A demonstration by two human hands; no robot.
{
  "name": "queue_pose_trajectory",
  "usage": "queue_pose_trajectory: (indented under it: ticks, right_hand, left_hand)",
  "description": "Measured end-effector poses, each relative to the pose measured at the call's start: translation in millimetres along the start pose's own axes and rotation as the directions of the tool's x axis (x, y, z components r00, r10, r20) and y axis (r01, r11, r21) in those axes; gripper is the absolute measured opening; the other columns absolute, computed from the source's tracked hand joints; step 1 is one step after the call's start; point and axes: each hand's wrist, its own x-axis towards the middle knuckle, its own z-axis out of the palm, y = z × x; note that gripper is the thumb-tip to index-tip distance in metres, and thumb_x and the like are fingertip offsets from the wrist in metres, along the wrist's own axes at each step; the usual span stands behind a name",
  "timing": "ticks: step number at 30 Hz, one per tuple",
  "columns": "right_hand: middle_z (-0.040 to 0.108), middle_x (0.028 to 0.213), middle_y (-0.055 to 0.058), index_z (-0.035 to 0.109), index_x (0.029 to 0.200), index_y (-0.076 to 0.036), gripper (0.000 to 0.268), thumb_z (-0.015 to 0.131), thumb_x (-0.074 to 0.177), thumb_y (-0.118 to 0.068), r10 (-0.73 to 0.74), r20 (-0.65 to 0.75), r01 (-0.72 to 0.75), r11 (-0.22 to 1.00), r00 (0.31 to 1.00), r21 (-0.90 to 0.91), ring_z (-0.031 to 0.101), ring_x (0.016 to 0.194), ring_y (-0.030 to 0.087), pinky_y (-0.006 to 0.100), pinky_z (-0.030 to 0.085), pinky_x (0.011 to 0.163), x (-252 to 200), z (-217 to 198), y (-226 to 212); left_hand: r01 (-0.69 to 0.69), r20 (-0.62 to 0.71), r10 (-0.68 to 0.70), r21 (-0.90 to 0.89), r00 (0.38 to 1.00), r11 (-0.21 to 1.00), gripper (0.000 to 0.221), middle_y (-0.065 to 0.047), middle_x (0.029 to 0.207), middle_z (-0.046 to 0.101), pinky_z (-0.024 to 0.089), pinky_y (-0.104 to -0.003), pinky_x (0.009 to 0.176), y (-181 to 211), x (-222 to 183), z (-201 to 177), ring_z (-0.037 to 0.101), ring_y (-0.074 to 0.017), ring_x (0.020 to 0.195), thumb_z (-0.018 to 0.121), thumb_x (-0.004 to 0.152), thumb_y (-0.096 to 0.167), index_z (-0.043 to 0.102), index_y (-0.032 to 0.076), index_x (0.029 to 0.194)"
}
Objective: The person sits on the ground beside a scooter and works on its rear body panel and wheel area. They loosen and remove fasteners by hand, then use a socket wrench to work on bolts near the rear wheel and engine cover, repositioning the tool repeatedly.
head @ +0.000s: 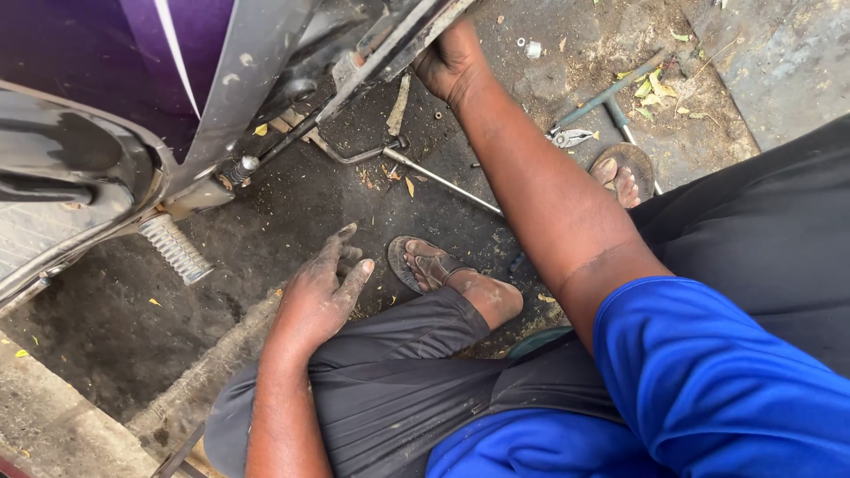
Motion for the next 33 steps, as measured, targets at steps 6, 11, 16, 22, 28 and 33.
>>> queue_pose_trajectory:
  ticks: [6, 11, 16, 22, 28, 33]
  right_hand:
    - [0.072, 0.111, 0.028, 0.067, 0.110, 0.012, 0.047, 0.061, 0.099, -0.034, -0.019, -0.020, 0.018, 0.999, 1.000, -0.050, 0.076, 0.103, 0.035, 0.050, 0.066, 0.094, 2, 7, 21]
    - [0.071, 0.104, 0.024, 0.066, 0.108, 0.001, 0.034, 0.059, 0.103, -0.032, -0.020, 0.174, -0.015, 0.980, 0.985, 0.200, 0.073, 0.096, 0.038, 0.056, 0.062, 0.088, 49, -22, 61]
    - [0.071, 0.112, 0.028, 0.064, 0.110, 0.006, 0.031, 0.057, 0.098, -0.022, 0.014, -0.044, -0.006, 0.985, 0.999, 0.173, 0.073, 0.102, 0.038, 0.058, 0.061, 0.097, 30, 3, 43]
    - [0.071, 0.120, 0.023, 0.064, 0.118, 0.007, 0.028, 0.066, 0.100, -0.014, -0.092, 0.087, 0.080, 0.989, 0.992, 0.127, 0.071, 0.111, 0.034, 0.052, 0.059, 0.106, 13, 3, 14]
    - [0.070, 0.124, 0.026, 0.065, 0.120, 0.008, 0.044, 0.074, 0.093, -0.026, -0.032, 0.179, 0.007, 0.990, 0.983, 0.139, 0.066, 0.120, 0.039, 0.061, 0.051, 0.113, 14, 2, 15]
    - [0.064, 0.129, 0.036, 0.064, 0.123, 0.010, 0.050, 0.070, 0.094, -0.030, -0.040, 0.030, 0.035, 0.988, 0.999, 0.147, 0.062, 0.126, 0.047, 0.064, 0.046, 0.113, 34, -11, 31]
  left_hand:
    - [-0.036, -0.013, 0.035, -0.020, 0.999, 0.999, 0.064, -0.013, 0.119, 0.073, 0.056, -0.042, 0.091, -5, 2, 0, 0.072, -0.0286, 0.106, 0.064, 0.093, 0.041, 0.049, 0.011, 0.148]
    - [-0.059, -0.030, 0.060, 0.026, 0.998, 0.998, 0.064, -0.013, 0.120, 0.072, 0.053, -0.043, 0.093, -13, 11, 5, 0.070, -0.0313, 0.110, 0.064, 0.093, 0.042, 0.049, 0.011, 0.147]
    - [-0.078, -0.033, 0.079, 0.027, 0.996, 0.997, 0.064, -0.013, 0.122, 0.072, 0.053, -0.043, 0.095, -17, 4, 11, 0.069, -0.0329, 0.113, 0.064, 0.094, 0.042, 0.050, 0.010, 0.147]
    - [-0.011, -0.039, 0.011, 0.003, 0.999, 1.000, 0.064, -0.012, 0.120, 0.073, 0.054, -0.042, 0.095, -12, -5, 8, 0.071, -0.0310, 0.109, 0.064, 0.092, 0.041, 0.049, 0.013, 0.148]
    - [-0.059, -0.027, 0.060, 0.036, 0.998, 0.998, 0.064, -0.013, 0.121, 0.073, 0.053, -0.043, 0.094, -4, -2, 7, 0.070, -0.0314, 0.111, 0.064, 0.093, 0.042, 0.049, 0.011, 0.147]
    - [-0.049, -0.016, 0.049, 0.030, 0.999, 0.998, 0.064, -0.014, 0.121, 0.073, 0.052, -0.044, 0.097, -11, 12, 7, 0.069, -0.0332, 0.113, 0.063, 0.093, 0.042, 0.048, 0.011, 0.148]
